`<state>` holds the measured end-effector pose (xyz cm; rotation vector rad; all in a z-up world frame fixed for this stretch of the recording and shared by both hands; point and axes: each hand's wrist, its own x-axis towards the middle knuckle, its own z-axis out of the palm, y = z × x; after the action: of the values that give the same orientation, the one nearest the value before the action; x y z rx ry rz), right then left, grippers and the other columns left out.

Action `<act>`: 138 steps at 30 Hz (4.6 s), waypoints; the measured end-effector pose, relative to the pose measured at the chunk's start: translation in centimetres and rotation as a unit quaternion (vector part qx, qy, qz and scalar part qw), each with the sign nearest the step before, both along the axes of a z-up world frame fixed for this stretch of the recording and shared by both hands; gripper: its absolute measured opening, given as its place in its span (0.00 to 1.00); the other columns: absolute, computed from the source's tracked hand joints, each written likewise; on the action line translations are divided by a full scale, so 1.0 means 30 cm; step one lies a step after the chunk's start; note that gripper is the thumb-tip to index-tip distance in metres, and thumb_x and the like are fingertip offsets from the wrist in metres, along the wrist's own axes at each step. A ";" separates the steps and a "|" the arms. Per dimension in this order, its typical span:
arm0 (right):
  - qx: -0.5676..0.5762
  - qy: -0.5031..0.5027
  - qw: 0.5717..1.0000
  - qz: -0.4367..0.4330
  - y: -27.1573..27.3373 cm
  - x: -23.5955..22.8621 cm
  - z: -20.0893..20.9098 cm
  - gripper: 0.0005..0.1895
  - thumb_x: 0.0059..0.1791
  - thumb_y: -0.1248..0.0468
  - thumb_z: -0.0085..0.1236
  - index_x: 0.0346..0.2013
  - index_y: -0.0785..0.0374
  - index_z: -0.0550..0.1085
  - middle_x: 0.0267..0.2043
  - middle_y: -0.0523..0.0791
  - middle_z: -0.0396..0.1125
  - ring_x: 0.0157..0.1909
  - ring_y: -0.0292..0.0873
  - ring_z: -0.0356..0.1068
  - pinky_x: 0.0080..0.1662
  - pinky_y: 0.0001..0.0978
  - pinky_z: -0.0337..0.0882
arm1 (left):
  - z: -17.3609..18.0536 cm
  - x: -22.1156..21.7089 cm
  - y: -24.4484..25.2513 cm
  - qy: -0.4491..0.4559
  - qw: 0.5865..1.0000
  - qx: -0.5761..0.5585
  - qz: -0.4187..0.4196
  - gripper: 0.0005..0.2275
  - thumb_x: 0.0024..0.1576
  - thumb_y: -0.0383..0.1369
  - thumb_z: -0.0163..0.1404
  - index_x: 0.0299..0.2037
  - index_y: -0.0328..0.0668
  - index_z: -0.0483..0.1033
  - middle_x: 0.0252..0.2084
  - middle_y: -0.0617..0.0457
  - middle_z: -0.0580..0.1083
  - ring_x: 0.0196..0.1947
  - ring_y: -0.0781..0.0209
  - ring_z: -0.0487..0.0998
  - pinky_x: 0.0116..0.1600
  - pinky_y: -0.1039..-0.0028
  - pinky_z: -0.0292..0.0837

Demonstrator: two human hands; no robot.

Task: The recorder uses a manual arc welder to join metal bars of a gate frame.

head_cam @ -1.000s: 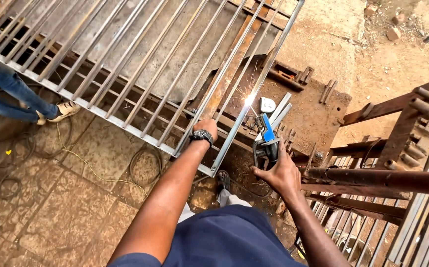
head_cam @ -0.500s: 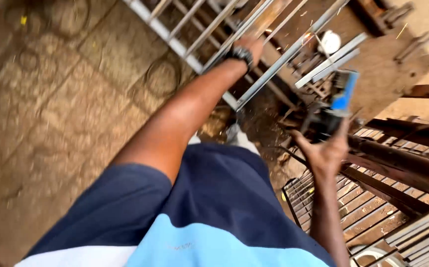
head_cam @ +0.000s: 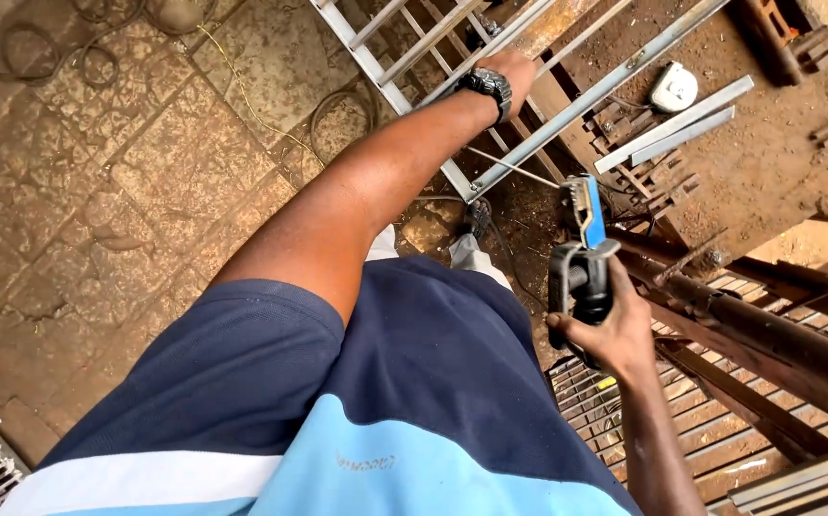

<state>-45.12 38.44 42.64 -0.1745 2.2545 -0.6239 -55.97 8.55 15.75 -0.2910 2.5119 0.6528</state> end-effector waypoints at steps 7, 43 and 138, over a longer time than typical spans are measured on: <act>-0.019 -0.020 0.998 0.052 -0.039 -0.011 -0.052 0.64 0.26 0.52 0.70 0.73 0.70 0.56 0.51 0.54 0.73 0.48 0.47 0.75 0.53 0.42 0.76 | 0.026 0.006 -0.004 -0.006 1.000 0.001 0.018 0.09 0.54 0.21 0.54 0.44 0.35 0.78 0.46 0.41 0.78 0.48 0.49 0.81 0.52 0.57 0.78; -0.067 -0.089 0.994 -0.019 0.066 -0.049 -0.210 0.62 0.26 0.51 0.68 0.73 0.68 0.59 0.56 0.58 0.70 0.55 0.52 0.73 0.59 0.46 0.71 | 0.086 0.009 -0.016 -0.049 0.999 -0.005 0.003 0.12 0.55 0.21 0.55 0.50 0.33 0.77 0.50 0.39 0.77 0.51 0.48 0.80 0.52 0.62 0.79; -0.161 -0.034 0.983 -0.076 0.202 0.128 -0.278 0.63 0.29 0.53 0.72 0.73 0.74 0.56 0.60 0.57 0.68 0.59 0.51 0.71 0.62 0.41 0.70 | 0.120 0.009 -0.357 -0.008 0.998 -0.049 -0.034 0.19 0.59 0.46 0.59 0.41 0.32 0.79 0.34 0.45 0.74 0.29 0.59 0.72 0.32 0.66 0.73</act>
<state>-41.30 44.50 34.31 -0.1372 2.1019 -1.0594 -55.71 -2.17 19.35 -0.2446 2.5302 0.4993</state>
